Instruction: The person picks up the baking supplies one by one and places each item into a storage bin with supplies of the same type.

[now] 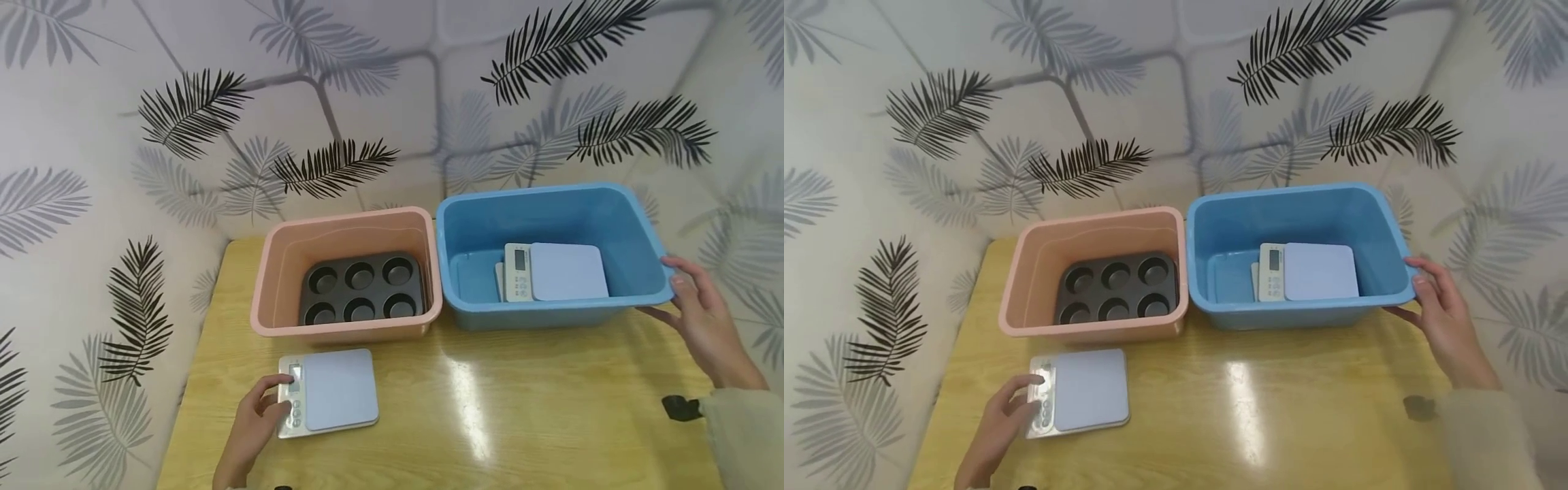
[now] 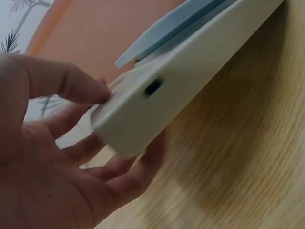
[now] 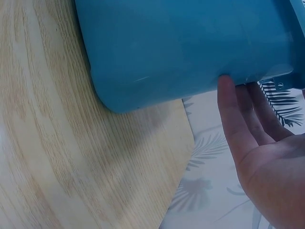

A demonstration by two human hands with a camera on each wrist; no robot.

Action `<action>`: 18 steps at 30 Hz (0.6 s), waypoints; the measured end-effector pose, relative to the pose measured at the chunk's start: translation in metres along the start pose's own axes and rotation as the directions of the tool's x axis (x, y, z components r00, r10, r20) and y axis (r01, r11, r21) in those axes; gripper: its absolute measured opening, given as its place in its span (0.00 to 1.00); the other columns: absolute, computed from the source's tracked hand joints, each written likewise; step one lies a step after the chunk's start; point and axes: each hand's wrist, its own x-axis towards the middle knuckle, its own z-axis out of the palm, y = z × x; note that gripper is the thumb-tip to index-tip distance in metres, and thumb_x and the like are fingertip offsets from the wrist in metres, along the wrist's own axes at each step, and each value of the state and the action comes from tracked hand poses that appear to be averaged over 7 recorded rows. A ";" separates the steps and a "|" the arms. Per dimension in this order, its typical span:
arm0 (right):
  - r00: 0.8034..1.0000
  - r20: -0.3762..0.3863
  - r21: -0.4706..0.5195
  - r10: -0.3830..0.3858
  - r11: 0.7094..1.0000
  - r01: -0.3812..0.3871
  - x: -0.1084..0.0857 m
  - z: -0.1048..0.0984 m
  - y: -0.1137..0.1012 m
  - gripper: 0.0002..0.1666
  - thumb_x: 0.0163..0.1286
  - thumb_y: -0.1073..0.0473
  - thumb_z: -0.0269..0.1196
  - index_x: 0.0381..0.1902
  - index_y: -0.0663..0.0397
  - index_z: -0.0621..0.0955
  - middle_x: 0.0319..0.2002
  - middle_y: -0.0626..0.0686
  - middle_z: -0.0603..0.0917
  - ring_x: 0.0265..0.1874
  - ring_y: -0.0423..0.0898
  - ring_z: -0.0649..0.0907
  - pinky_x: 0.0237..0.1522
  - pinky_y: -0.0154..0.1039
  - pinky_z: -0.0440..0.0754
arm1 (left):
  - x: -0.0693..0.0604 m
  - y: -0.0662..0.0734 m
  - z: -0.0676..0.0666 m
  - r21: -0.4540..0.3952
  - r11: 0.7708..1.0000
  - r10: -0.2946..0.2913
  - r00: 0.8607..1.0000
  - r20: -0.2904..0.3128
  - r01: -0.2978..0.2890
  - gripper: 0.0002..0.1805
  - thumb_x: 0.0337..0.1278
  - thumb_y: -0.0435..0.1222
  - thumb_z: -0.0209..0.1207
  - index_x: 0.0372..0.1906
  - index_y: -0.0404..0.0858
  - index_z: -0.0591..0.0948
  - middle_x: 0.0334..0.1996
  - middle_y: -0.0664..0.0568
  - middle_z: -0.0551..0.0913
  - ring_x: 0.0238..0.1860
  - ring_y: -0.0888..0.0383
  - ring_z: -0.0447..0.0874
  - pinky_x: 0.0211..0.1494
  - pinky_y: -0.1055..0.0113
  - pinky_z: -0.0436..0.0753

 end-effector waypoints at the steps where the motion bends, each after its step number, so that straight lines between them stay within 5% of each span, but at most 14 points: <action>1: 1.000 0.000 -0.007 0.004 1.000 -0.004 0.000 0.000 0.000 0.29 0.92 0.51 0.45 0.85 0.42 0.64 0.75 0.41 0.67 0.67 0.31 0.76 0.47 0.22 0.87 | -0.003 -0.001 -0.005 -0.041 0.999 0.004 0.999 0.048 -0.003 0.26 0.72 0.23 0.59 0.72 0.35 0.77 0.70 0.47 0.76 0.46 0.64 0.87 0.43 0.69 0.87; 6: 1.000 -0.002 0.008 0.007 1.000 -0.007 -0.001 -0.001 -0.001 0.29 0.92 0.51 0.45 0.85 0.42 0.64 0.73 0.40 0.67 0.68 0.31 0.76 0.47 0.22 0.87 | -0.008 0.001 -0.021 -0.113 0.993 0.012 0.963 0.270 0.019 0.42 0.70 0.21 0.58 0.86 0.41 0.64 0.77 0.50 0.70 0.40 0.63 0.86 0.43 0.67 0.89; 10: 1.000 0.009 0.006 0.011 1.000 -0.011 -0.001 -0.003 -0.001 0.29 0.92 0.50 0.45 0.85 0.42 0.64 0.74 0.40 0.66 0.69 0.31 0.76 0.48 0.22 0.87 | -0.010 0.005 -0.027 -0.133 0.990 -0.001 0.926 0.377 0.056 0.46 0.74 0.26 0.61 0.90 0.47 0.56 0.87 0.42 0.51 0.55 0.65 0.88 0.53 0.66 0.91; 15: 1.000 0.010 -0.012 0.018 1.000 -0.018 -0.001 -0.002 0.000 0.29 0.92 0.50 0.45 0.85 0.41 0.64 0.76 0.41 0.65 0.68 0.29 0.76 0.47 0.21 0.86 | -0.009 0.007 -0.030 -0.119 0.989 -0.028 0.907 0.420 0.085 0.48 0.75 0.31 0.65 0.90 0.49 0.54 0.82 0.25 0.57 0.63 0.62 0.87 0.61 0.66 0.90; 18: 1.000 0.004 -0.036 0.029 0.999 -0.029 0.000 -0.001 -0.001 0.29 0.92 0.49 0.45 0.85 0.40 0.64 0.81 0.46 0.61 0.70 0.30 0.75 0.47 0.21 0.86 | -0.009 0.005 -0.031 -0.124 0.989 -0.015 0.899 0.439 0.077 0.48 0.76 0.30 0.65 0.90 0.48 0.54 0.81 0.24 0.56 0.61 0.59 0.89 0.60 0.61 0.92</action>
